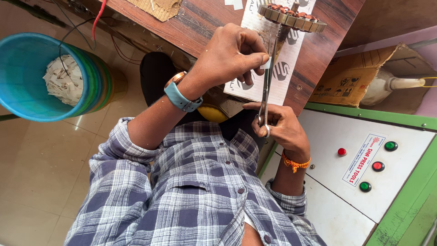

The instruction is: The person sits on the floor and works on a small electrical component, likely a motor stator, using scissors and a screwdriver to adjust and trim parts. The person repeatedly handles the component, cuts small pieces, and uses tools to manipulate internal elements.

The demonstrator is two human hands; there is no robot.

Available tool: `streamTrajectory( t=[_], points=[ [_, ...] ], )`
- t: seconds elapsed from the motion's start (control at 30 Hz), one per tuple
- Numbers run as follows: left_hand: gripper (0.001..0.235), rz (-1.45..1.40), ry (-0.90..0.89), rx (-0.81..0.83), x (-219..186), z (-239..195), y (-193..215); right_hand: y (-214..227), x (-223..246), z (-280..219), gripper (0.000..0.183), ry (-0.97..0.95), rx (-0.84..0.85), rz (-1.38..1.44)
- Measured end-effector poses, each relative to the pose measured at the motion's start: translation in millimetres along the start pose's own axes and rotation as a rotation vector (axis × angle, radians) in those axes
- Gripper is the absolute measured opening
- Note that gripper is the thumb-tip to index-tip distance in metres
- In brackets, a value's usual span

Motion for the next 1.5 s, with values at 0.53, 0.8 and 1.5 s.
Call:
streamTrajectory(
  t=[0.53, 0.8, 1.5],
  points=[
    [0.017, -0.498, 0.069, 0.034, 9.7, -3.2, 0.3, 14.3, -17.2, -14.0, 0.062, 0.056, -0.226, -0.013],
    [0.020, -0.313, -0.088, -0.110, 20.3, -5.0, -7.7, 11.8, -5.7, -3.4, 0.076, 0.133, -0.242, 0.060],
    [0.009, -0.061, -0.328, -0.201, -9.8, -11.4, -22.9, -10.1, 7.5, -1.9, 0.095, 0.092, -0.129, 0.033]
  ],
)
Point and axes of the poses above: each hand's wrist, its own z-axis towards the middle knuckle, its own y-axis out of the back of the hand, x = y × z, the point moved 5 cm from there along z, towards the middle knuckle, and after that the axes turned 9 degrees about -z, right-handed, at the moved point
